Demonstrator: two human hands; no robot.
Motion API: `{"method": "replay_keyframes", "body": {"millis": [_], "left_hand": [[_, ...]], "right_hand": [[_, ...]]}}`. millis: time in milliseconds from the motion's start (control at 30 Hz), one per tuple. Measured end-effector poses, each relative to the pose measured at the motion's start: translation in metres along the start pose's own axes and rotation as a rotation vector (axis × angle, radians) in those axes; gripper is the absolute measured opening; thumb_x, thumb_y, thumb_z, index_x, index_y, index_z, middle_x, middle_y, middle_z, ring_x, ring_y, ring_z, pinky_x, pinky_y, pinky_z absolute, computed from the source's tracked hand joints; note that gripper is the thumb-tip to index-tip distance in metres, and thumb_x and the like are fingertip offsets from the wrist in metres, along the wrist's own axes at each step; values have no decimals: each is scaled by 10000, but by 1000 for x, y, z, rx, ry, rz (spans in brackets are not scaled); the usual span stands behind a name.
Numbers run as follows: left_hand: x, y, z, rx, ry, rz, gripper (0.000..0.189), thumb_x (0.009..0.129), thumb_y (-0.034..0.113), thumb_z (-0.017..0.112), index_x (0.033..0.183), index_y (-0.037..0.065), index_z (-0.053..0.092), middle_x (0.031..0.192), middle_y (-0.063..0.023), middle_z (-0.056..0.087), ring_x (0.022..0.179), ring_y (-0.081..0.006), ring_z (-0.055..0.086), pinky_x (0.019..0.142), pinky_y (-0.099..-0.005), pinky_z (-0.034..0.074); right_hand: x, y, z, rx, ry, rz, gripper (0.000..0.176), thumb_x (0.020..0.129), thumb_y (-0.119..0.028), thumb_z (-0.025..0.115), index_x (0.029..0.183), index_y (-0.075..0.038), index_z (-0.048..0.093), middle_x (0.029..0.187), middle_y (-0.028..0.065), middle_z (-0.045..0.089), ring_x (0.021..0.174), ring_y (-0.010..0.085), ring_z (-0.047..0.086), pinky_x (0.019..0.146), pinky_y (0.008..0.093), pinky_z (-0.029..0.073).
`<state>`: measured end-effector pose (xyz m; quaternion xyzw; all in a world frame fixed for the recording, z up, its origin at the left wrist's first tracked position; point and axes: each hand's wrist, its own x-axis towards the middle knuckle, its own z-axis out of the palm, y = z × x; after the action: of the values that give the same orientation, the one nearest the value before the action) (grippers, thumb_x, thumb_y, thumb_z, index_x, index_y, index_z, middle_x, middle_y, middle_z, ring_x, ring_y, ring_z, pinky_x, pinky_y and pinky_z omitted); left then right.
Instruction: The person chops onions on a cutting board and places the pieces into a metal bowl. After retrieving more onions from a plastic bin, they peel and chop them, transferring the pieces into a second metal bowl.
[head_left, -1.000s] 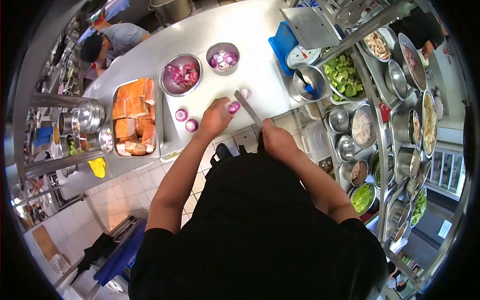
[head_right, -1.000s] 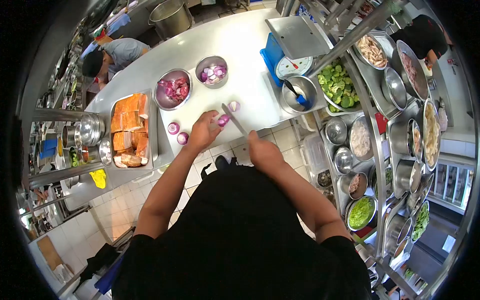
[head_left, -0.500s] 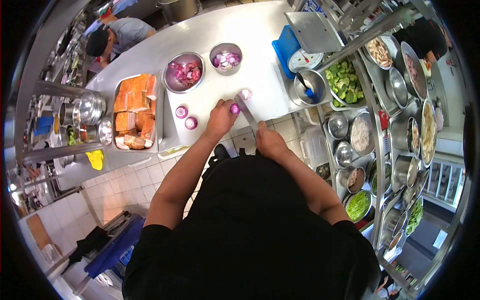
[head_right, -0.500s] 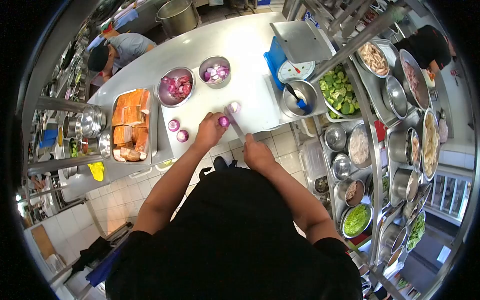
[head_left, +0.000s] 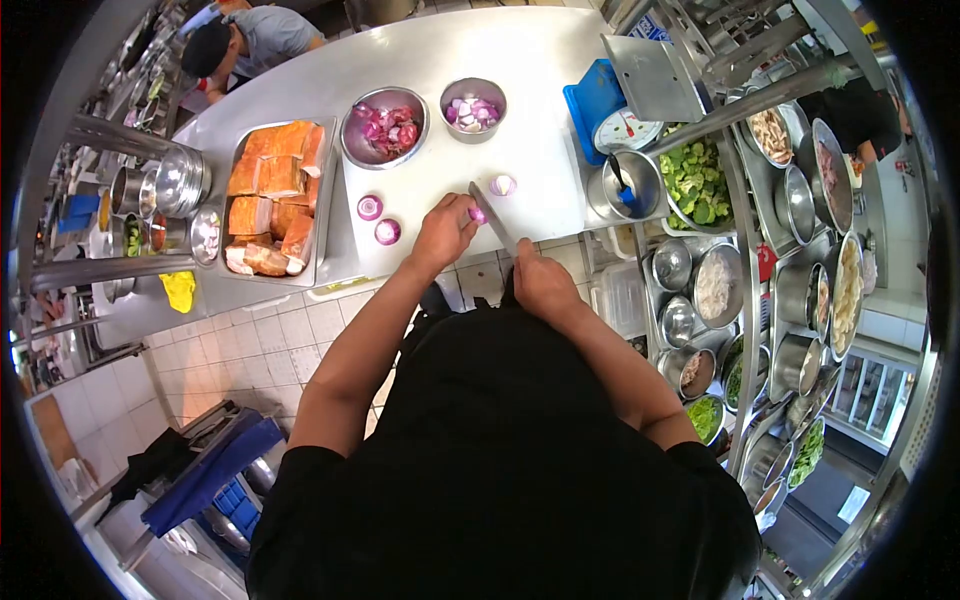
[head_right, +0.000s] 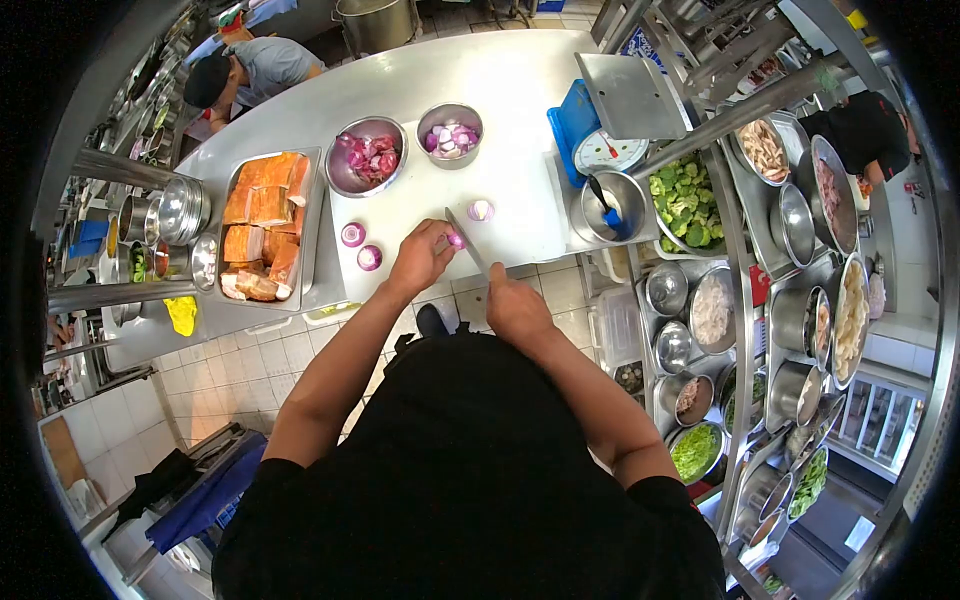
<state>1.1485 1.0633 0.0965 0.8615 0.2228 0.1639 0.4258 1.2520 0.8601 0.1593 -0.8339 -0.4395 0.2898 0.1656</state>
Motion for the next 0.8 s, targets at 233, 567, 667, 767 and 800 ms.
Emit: {"method": "replay_keyframes", "body": {"millis": [233, 567, 667, 767, 800], "left_hand": [[2, -12, 4, 14, -6, 42, 205, 870, 49, 787, 1048, 41, 685, 1045, -161, 705, 985, -399, 689, 869, -465, 562], [3, -17, 3, -53, -18, 43, 209, 874, 51, 782, 1055, 42, 676, 1041, -174, 702, 978, -412, 688, 856, -471, 563], [4, -17, 2, -40, -33, 61, 217, 866, 54, 792, 1047, 35, 675, 1040, -174, 706, 985, -410, 692, 860, -469, 565], [2, -21, 6, -51, 12, 58, 264, 862, 57, 803, 1079, 18, 658, 1041, -186, 705, 981, -393, 702, 864, -463, 572], [1, -24, 9, -46, 10, 61, 264, 862, 57, 803, 1079, 18, 658, 1041, -186, 705, 981, -393, 702, 864, -463, 572]], "right_hand": [[0, -1, 9, -63, 23, -51, 193, 999, -70, 491, 1137, 63, 466, 775, 299, 696, 778, 489, 717, 722, 602, 560], [31, 3, 37, -86, 11, 4, 209, 997, -76, 514, 1153, 46, 446, 791, 284, 709, 776, 493, 719, 710, 594, 573], [36, 4, 41, -69, 40, -3, 207, 1000, -85, 521, 1150, 29, 435, 805, 294, 706, 778, 494, 717, 702, 598, 568], [34, 4, 35, -57, 39, -20, 206, 1005, -106, 528, 1138, 22, 437, 819, 300, 707, 801, 505, 713, 727, 617, 555], [31, 4, 33, -35, 50, -16, 209, 1010, -122, 531, 1134, 18, 438, 825, 299, 709, 813, 509, 712, 744, 626, 548]]}}
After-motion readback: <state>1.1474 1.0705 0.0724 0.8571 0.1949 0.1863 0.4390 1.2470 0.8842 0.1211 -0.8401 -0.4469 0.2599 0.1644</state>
